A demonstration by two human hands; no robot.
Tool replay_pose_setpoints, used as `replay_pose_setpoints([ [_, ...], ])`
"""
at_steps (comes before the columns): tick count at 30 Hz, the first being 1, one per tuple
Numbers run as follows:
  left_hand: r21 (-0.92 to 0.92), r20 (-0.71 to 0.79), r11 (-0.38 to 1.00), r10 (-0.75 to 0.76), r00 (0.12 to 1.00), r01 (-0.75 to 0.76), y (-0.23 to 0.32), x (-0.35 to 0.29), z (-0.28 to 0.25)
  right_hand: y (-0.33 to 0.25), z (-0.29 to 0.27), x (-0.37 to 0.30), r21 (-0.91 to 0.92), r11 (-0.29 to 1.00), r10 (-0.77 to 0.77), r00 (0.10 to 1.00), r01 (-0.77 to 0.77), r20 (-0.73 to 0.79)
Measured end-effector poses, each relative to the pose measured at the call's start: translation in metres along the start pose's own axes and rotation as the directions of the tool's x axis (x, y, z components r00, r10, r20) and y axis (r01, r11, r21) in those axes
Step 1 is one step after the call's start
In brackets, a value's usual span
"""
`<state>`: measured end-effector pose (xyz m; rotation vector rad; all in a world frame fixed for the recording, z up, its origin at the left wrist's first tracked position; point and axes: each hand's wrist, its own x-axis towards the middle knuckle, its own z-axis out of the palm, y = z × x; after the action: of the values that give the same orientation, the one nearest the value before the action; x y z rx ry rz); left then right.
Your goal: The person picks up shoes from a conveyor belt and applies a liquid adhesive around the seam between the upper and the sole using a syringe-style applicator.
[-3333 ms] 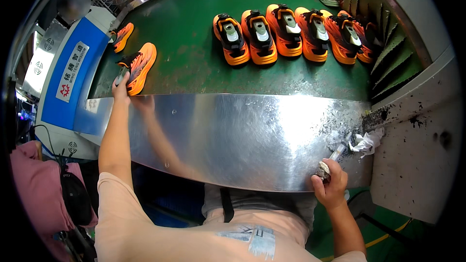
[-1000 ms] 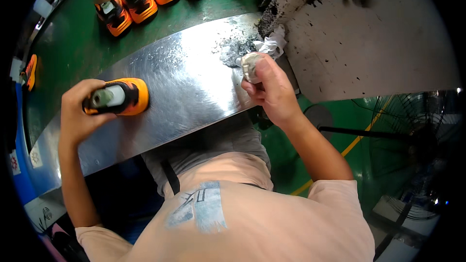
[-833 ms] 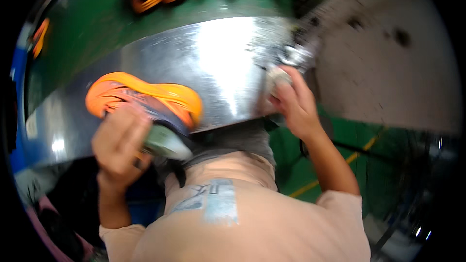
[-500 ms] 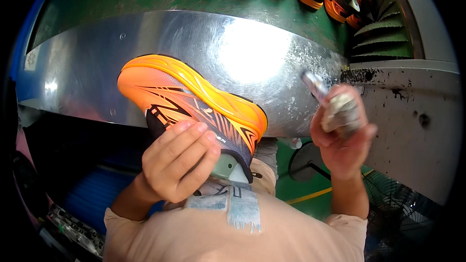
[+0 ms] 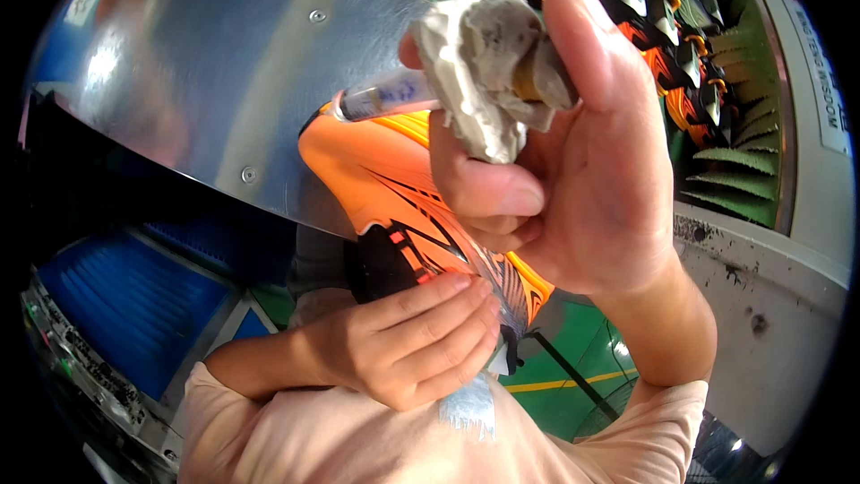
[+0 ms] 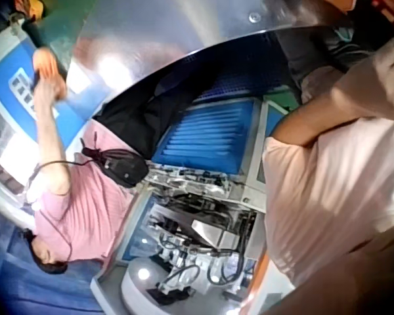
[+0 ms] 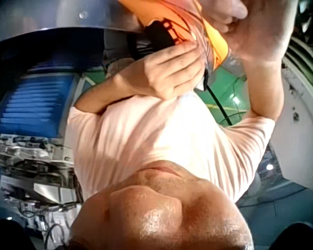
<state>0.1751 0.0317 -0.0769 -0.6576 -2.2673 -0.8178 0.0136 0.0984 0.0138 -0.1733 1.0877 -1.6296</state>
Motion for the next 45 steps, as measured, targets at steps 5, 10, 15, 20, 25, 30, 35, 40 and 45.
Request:
replay_pose_setpoints([
  [5,-0.018,-0.019,1.000,0.016,1.000,-0.016,0.000,-0.004,0.000,-0.001,0.001,0.009,-0.109,0.993,0.047,0.998,-0.052,-0.049],
  [10,-0.014,-0.033,1.000,0.008,0.999,-0.008,0.000,-0.002,0.003,-0.006,0.008,0.005,-0.177,0.982,0.052,0.992,-0.072,-0.114],
  [15,-0.001,-0.022,1.000,0.010,1.000,-0.010,-0.001,-0.001,0.004,0.000,0.006,-0.013,-0.190,0.982,-0.022,0.993,0.000,-0.116],
  [20,-0.021,0.004,1.000,-0.003,1.000,0.003,0.002,-0.004,0.002,0.007,-0.017,-0.037,-0.314,0.944,-0.094,0.995,0.100,0.034],
  [25,-0.040,0.035,0.998,-0.045,0.998,0.046,0.004,-0.003,-0.002,0.023,-0.024,-0.065,-0.335,0.924,-0.208,0.977,0.182,-0.041],
  [30,-0.001,0.059,0.999,-0.051,0.997,0.051,0.006,0.000,-0.003,0.043,-0.031,-0.083,-0.279,0.923,-0.291,0.955,0.264,-0.057],
  [35,0.036,0.104,0.998,-0.058,0.993,0.054,0.008,0.006,-0.006,0.064,-0.041,-0.100,-0.043,0.942,-0.336,0.929,0.334,-0.153],
  [40,0.070,0.092,0.997,-0.036,0.995,0.030,0.007,0.009,-0.003,0.080,-0.048,-0.115,0.036,0.939,-0.331,0.926,0.342,-0.181],
  [45,0.074,0.112,0.997,-0.005,0.994,-0.003,0.008,0.006,-0.003,0.095,-0.055,-0.135,0.063,0.927,-0.360,0.923,0.371,-0.135],
])
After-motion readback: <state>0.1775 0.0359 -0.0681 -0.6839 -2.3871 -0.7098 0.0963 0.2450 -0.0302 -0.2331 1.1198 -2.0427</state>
